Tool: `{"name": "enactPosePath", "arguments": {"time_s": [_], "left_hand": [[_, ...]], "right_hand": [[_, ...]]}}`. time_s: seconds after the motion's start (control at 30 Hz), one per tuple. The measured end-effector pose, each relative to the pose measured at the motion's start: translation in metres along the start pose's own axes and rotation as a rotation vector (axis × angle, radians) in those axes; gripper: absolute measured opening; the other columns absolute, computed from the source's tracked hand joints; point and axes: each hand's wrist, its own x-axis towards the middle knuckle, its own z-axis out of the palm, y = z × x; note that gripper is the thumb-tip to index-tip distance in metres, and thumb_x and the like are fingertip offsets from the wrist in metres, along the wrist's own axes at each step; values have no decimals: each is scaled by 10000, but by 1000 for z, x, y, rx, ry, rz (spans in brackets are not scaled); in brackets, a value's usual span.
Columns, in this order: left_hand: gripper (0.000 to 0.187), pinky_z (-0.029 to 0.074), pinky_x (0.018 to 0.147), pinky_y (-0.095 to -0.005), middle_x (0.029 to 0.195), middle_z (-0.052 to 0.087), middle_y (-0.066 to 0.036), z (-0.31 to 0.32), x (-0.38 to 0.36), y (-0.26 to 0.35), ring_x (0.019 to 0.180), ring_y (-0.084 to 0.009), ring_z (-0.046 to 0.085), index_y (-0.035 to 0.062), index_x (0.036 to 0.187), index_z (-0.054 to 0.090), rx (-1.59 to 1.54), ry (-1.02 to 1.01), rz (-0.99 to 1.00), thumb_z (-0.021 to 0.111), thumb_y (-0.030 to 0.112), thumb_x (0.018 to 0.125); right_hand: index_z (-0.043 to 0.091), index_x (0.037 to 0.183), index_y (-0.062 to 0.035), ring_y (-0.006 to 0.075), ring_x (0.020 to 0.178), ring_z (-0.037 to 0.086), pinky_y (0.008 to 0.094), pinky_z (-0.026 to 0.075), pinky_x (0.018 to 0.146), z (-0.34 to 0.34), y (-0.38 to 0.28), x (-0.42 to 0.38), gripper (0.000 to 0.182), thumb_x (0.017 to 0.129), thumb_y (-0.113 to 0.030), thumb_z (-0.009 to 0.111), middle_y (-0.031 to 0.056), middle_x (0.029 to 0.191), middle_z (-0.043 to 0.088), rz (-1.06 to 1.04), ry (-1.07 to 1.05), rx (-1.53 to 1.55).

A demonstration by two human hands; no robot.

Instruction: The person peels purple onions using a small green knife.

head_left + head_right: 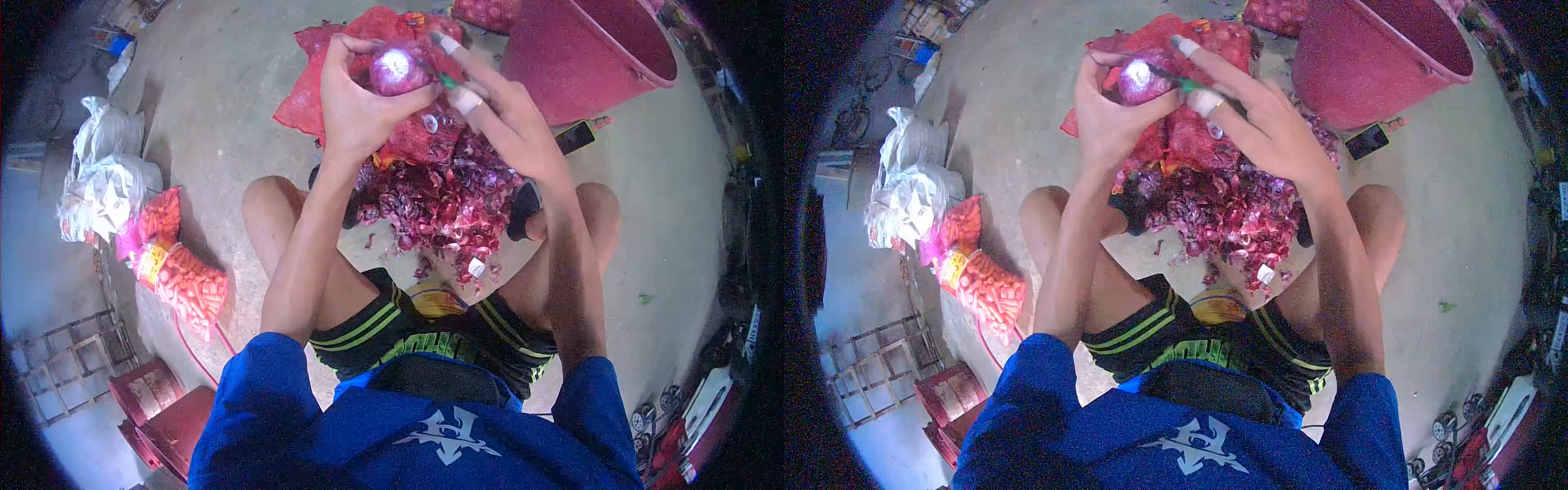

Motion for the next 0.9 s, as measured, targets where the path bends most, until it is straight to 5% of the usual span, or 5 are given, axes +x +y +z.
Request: {"name": "enactPosePath", "arguments": {"time_s": [0.4, 0.6, 0.73, 0.8, 0.9], "left_hand": [[711, 559, 898, -370, 1043, 683, -123, -5, 1, -2, 998, -218, 681, 26, 1077, 551, 106, -55, 83, 1016, 209, 571], [694, 581, 988, -363, 1166, 658, -133, -2, -3, 24, 1109, -204, 675, 13, 1165, 538, -435, -154, -171, 992, 39, 640], [690, 591, 998, -367, 1207, 639, -135, -5, -1, 28, 1121, -189, 668, -2, 1214, 532, -712, -146, -218, 956, -36, 669], [704, 586, 993, -366, 1193, 639, -130, -5, -1, 22, 1108, -194, 668, 2, 1215, 531, -593, -111, -182, 968, -4, 663], [730, 572, 975, -361, 1168, 637, -121, -7, -1, 4, 1078, -202, 665, 7, 1213, 528, -355, -37, -121, 988, 69, 648]], "right_hand": [[594, 1484, -140, 327, 622, 644, 445, 523, 675, 7, 13, 6, 438, 1048, -161, 566, 223, 805, 674, -89, 104, -200], [528, 1551, -100, 72, 805, 527, 256, 474, 734, -2, 31, 11, 483, 1069, -113, 498, 20, 989, 666, -8, 212, -84], [479, 1581, -81, 78, 785, 528, 245, 459, 719, -8, 36, 10, 511, 1071, -108, 474, 31, 948, 643, 26, 227, -121], [521, 1530, -71, 255, 1201, 701, 376, 488, 1056, -9, 24, 6, 488, 1056, -187, 549, 187, 1311, 720, 355, 136, -19], [463, 1572, -86, 291, 1137, 729, 391, 521, 1000, -4, 7, 1, 554, 1037, -187, 565, 197, 1316, 714, 79, 93, -35]]}}
